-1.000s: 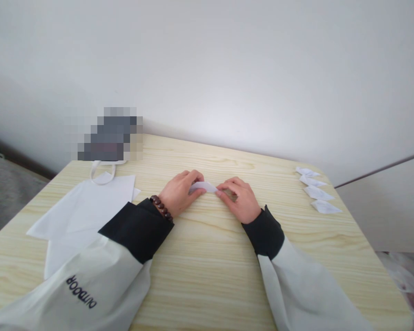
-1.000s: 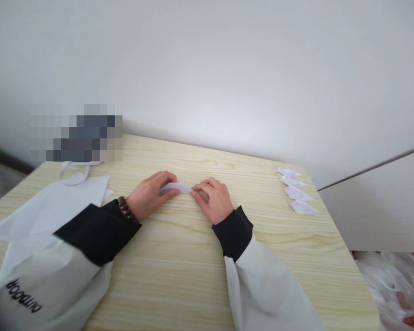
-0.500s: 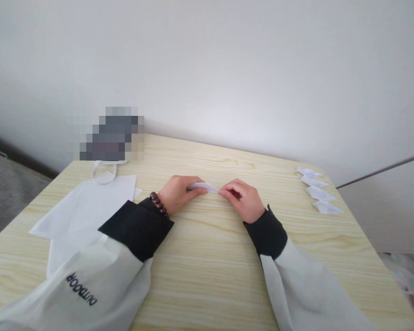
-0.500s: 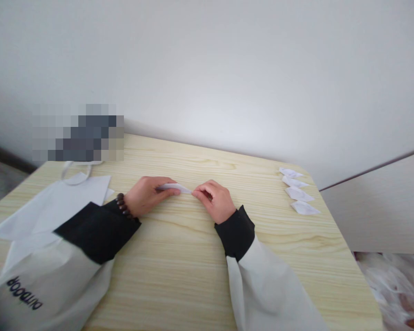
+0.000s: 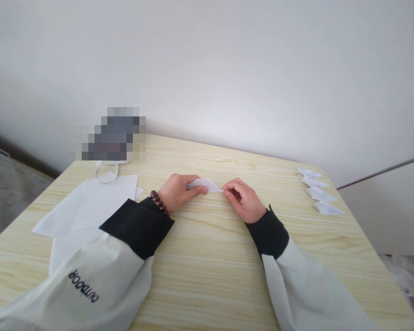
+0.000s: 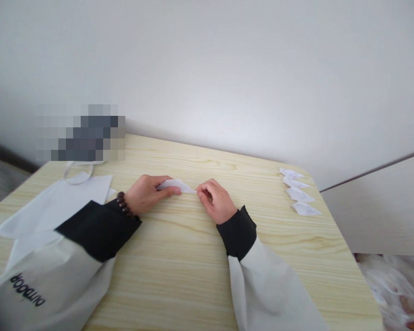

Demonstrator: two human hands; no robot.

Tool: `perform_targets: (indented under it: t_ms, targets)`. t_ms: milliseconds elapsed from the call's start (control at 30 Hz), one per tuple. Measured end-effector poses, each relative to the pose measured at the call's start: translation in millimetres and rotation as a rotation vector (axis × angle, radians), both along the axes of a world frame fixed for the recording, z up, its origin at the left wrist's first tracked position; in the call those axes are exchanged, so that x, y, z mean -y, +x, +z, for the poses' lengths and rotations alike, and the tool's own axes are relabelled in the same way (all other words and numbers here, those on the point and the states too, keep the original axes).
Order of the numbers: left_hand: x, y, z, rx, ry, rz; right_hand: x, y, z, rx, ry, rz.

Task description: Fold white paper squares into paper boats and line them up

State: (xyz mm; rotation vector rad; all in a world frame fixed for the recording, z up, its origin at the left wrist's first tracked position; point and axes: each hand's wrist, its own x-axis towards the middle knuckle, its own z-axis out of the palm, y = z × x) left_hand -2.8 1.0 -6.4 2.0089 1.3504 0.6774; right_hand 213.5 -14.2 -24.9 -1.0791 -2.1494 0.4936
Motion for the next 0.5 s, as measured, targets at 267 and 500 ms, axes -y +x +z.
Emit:
perform_targets:
  t_ms: [267,500]
  targets:
    - [0.7,0.3,1.2,0.038,-0.038,-0.020,2.5,-3.0,2.6,-0.057,-0.004,0.019]
    - [1.1,0.8,3.0,0.012,-0.053,-0.017,0.7,-0.5,1.9,-0.006,-0.014,0.006]
